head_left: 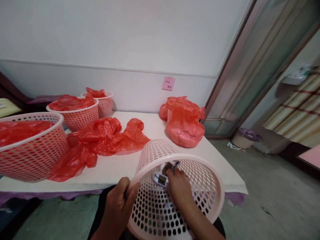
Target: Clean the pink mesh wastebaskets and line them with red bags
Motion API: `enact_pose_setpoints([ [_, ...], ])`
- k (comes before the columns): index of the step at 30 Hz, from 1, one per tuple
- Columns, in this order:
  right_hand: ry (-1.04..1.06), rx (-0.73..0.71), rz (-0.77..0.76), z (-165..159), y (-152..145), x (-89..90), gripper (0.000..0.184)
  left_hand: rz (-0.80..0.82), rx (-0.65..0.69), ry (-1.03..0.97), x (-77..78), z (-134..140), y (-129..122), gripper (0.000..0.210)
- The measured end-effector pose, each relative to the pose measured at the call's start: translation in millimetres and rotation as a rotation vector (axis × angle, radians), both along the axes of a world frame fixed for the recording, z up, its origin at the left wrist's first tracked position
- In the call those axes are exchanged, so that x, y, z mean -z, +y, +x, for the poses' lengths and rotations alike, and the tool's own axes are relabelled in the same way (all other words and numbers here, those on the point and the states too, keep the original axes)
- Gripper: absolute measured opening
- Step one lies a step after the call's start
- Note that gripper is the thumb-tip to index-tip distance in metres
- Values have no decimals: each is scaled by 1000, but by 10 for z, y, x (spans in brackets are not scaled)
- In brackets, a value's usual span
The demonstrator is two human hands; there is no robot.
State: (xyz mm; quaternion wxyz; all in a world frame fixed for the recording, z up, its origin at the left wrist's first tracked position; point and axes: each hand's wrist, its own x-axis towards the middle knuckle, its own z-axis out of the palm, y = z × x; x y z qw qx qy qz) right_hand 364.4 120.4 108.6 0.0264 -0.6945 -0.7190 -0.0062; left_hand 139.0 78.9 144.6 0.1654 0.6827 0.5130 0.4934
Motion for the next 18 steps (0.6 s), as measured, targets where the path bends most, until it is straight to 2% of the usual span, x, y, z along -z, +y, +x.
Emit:
enact_pose_setpoints([
  [4,47,-70,-56,-94,-21,81,42,61,-2,44,-40,38,30,31],
  [9,248,-249,-134,-321,-489,188,45,66,-38,75,-147,20,100,28],
  [11,354,-311,-179,-336,-696,249,37,46,-69,70,-191,-4,135,26],
  [12,396,-289,-189,-330,-787,301,31,33,-78,64,-209,-15,152,26],
  [14,434,-160,-136,-302,-936,429,17,0,-84,48,-238,-31,182,27],
  [16,411,-69,5,-255,-1030,530,12,-38,-97,26,-256,-39,204,29],
  [18,296,-184,117,-179,-1062,527,16,-75,-121,4,-269,-46,221,31],
])
